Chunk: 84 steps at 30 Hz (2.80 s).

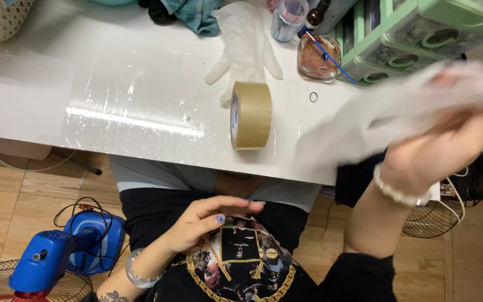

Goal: Applying adhesive tape to a desk surface using scissors

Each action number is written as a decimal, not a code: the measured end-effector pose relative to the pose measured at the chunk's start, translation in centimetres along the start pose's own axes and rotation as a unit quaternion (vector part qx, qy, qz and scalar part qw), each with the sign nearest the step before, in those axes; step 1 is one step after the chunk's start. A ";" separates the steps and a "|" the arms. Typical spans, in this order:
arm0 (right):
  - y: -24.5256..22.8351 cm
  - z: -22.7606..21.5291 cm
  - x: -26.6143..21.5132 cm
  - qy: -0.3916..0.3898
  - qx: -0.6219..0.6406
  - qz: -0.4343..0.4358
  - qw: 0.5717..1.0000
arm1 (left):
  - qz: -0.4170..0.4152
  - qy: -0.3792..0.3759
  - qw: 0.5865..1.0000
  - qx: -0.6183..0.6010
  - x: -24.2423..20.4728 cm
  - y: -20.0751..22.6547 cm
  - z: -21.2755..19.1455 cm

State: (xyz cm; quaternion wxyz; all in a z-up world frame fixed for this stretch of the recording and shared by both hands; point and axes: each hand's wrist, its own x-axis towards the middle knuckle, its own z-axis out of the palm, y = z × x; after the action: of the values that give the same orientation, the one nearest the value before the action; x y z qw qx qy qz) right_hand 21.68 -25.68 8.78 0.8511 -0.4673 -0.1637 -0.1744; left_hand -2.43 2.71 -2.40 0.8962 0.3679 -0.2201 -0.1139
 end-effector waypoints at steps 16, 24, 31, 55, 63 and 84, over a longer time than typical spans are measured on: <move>10.5 6.8 -6.0 -0.262 -0.224 0.102 0.933 | 0.169 0.281 0.747 0.578 6.3 0.4 -3.6; 11.3 2.0 -16.6 -0.202 -0.172 -0.011 0.964 | 0.107 0.308 0.887 0.326 8.8 -2.6 -5.6; 11.7 0.5 -19.3 -0.265 -0.258 -0.123 0.921 | -0.078 0.362 0.901 -0.227 6.8 -4.1 -8.5; 10.6 2.7 -12.3 -0.228 -0.216 0.187 0.931 | 0.225 0.300 0.664 0.647 5.7 1.7 -5.4; 9.4 5.5 -11.1 -0.294 -0.204 0.167 0.919 | 0.302 0.141 0.706 0.625 10.5 0.8 -7.7; 12.9 3.5 -16.4 -0.299 -0.179 0.155 0.924 | 0.289 0.184 0.692 0.636 7.1 2.4 -7.6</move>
State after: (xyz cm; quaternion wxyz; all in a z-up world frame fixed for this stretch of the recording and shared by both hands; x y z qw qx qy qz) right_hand 12.54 -13.89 -6.20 0.6810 -0.6620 -0.3020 0.0816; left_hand 7.52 6.38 -3.28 0.4592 0.7818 -0.1660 0.3877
